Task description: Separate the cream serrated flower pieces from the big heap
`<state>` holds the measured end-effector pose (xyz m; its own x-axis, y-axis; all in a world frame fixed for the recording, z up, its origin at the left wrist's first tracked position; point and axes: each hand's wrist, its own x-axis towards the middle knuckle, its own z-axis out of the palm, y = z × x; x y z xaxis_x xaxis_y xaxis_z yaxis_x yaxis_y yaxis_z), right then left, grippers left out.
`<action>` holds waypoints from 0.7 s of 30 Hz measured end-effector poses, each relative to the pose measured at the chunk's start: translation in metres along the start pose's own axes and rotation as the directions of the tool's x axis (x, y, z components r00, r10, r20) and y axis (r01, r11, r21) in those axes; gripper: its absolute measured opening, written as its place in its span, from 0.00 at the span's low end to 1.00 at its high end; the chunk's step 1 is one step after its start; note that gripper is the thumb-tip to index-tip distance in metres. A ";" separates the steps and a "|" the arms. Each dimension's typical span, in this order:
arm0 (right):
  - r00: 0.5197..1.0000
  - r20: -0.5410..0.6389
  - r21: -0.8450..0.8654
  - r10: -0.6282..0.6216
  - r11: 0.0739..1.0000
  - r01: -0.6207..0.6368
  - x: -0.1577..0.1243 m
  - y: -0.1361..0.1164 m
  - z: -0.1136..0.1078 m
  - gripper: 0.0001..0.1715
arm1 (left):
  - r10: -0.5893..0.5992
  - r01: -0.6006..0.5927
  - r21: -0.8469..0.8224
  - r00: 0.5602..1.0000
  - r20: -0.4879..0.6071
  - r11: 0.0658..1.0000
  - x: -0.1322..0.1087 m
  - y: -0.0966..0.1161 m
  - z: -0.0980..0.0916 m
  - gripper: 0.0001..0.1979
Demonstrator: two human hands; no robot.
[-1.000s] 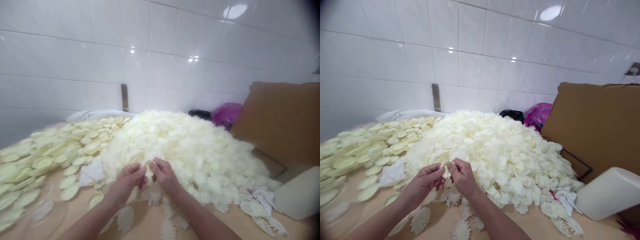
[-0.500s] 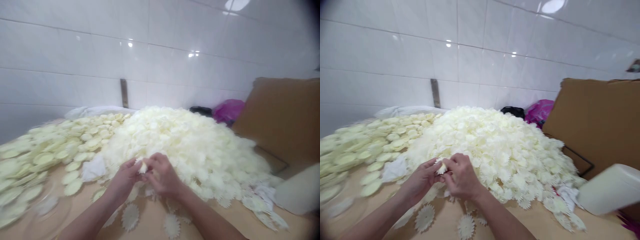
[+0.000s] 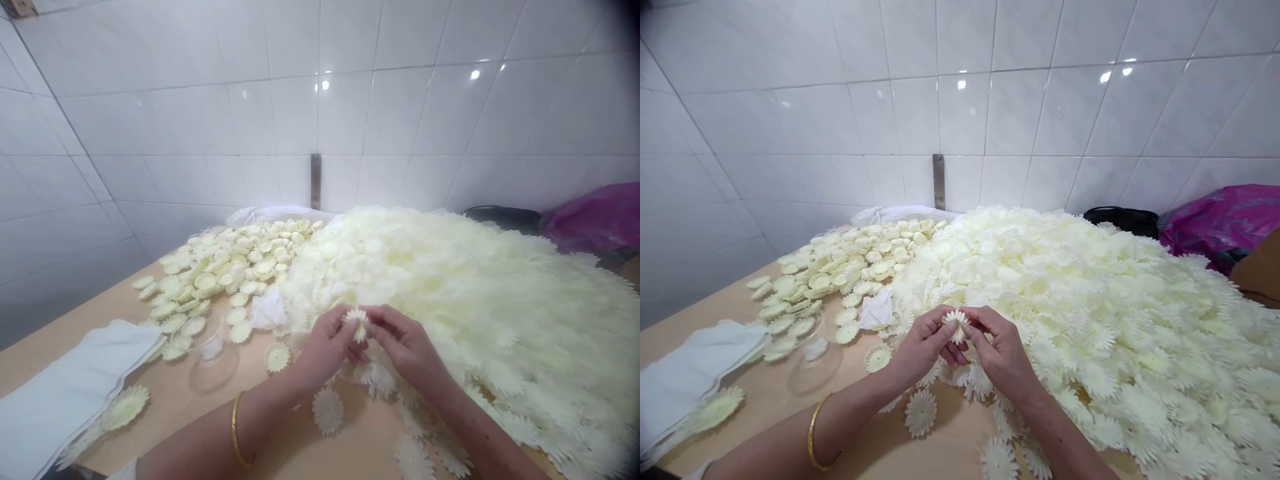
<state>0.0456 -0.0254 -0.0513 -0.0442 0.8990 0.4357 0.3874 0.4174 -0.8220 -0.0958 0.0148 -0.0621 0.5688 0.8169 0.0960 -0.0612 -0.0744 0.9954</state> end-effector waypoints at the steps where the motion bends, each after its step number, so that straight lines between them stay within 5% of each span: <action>1: 1.000 -0.010 -0.019 -0.010 1.000 0.010 0.000 -0.002 0.000 0.11 | -0.017 0.017 0.026 1.000 -0.003 1.000 0.000 -0.001 0.001 0.14; 5: 0.990 -0.120 -0.191 -0.070 0.981 0.047 -0.003 -0.004 0.011 0.09 | 0.006 0.003 0.153 0.998 -0.062 0.988 -0.003 -0.005 0.008 0.13; 10: 0.946 -0.193 -0.515 -0.261 0.848 0.129 -0.005 0.005 0.026 0.10 | 0.112 -0.090 0.145 0.982 -0.150 0.985 -0.001 -0.004 0.013 0.11; 14: 0.973 -0.229 -0.181 -0.037 0.984 -0.005 -0.001 0.004 0.017 0.10 | 0.010 -0.016 -0.082 0.997 -0.077 0.997 0.003 -0.003 0.007 0.09; 17: 0.991 -0.041 0.083 0.131 0.988 -0.128 0.002 -0.002 0.007 0.09 | 0.037 -0.043 -0.089 0.997 -0.067 0.995 0.002 -0.003 0.004 0.10; 19: 0.993 0.011 0.034 0.117 0.993 -0.117 0.001 -0.005 0.006 0.13 | 0.075 -0.077 -0.020 0.992 -0.105 0.997 -0.001 -0.005 0.005 0.11; 21: 0.996 -0.090 -0.171 0.009 0.985 -0.025 -0.001 -0.005 0.009 0.15 | 0.164 -0.149 0.106 0.975 -0.148 0.983 -0.003 -0.008 0.008 0.12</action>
<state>0.0354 -0.0274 -0.0513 0.0422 0.8874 0.4591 0.5400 0.3664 -0.7577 -0.0903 0.0082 -0.0704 0.4231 0.8693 0.2557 -0.0584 -0.2555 0.9651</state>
